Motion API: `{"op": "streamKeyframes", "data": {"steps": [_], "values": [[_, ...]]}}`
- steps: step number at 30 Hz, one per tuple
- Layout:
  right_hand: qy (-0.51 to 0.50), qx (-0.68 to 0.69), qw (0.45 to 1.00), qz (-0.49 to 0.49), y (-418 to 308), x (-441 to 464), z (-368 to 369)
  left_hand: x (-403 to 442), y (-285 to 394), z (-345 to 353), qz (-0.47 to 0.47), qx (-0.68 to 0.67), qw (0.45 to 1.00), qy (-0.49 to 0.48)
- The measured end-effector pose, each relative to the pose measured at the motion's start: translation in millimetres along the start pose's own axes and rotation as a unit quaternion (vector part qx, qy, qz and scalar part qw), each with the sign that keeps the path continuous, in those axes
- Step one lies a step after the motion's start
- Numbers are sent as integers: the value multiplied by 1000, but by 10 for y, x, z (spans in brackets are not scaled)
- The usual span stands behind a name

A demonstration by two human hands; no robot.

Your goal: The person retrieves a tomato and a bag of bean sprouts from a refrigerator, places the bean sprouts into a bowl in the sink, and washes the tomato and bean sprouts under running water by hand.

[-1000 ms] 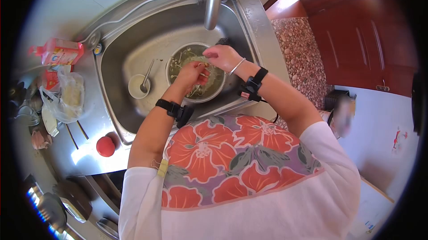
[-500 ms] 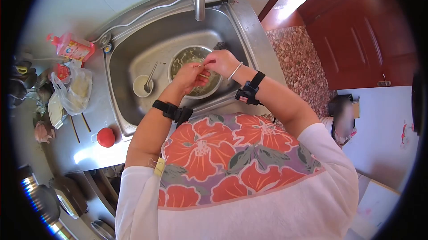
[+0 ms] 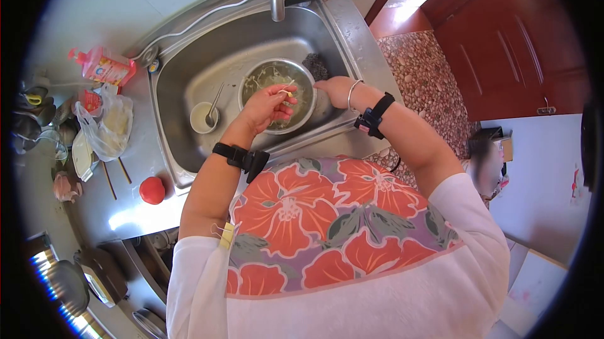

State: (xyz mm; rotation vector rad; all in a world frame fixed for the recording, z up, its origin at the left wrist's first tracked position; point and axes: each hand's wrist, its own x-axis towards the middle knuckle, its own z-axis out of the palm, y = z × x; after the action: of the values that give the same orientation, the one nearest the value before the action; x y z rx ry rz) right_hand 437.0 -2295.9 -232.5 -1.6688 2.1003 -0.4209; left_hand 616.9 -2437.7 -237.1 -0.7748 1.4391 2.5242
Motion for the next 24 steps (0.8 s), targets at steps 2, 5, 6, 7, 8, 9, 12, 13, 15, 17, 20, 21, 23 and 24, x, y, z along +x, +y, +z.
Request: {"op": "streamKeyframes", "data": {"steps": [2, 5, 6, 7, 8, 9, 12, 13, 15, 17, 20, 21, 23, 24], "values": [[7, 72, 996, 42, 123, 65, 85, 25, -21, -12, 1, 0, 1000, 0], [-79, 143, 978, 131, -45, 232, -63, 112, -97, -93, -7, 32, 999, 6], [-117, 21, 990, 77, -36, 270, -44, 185, -143, -91, -12, 66, 998, 6], [-153, -102, 983, 20, -25, 284, -22, 242, -219, -91, -16, 100, 995, 6], [-189, -104, 976, 32, 122, 265, 156, 275, -327, -82, 43, 283, 958, 20], [-204, -124, 970, 36, 211, 246, 256, 321, -451, -75, 101, 455, 884, 31], [-185, -123, 974, 38, 186, 175, 251, 487, -544, -231, 48, 673, 737, 31], [-164, -108, 979, 51, 206, 210, 272, 528, -507, -320, -8, 701, 713, 26], [-119, -74, 987, 80, 280, 265, 309, 513, -418, -540, -17, 701, 710, 64], [-111, -60, 989, 72, 306, 243, 306, 541, -333, -785, -1, 682, 718, 140], [-103, -31, 992, 66, 326, 193, 336, 742, -384, -1137, 24, 561, 785, 262], [-104, -24, 993, 57, 318, 186, 352, 805, -360, -1182, 13, 486, 831, 270], [-103, -14, 994, 40, 306, 181, 347, 963, -335, -1202, -26, 373, 879, 297], [-115, 4, 992, 42, 310, 194, 362, 985, -237, -1044, -55, 336, 885, 319]]}}
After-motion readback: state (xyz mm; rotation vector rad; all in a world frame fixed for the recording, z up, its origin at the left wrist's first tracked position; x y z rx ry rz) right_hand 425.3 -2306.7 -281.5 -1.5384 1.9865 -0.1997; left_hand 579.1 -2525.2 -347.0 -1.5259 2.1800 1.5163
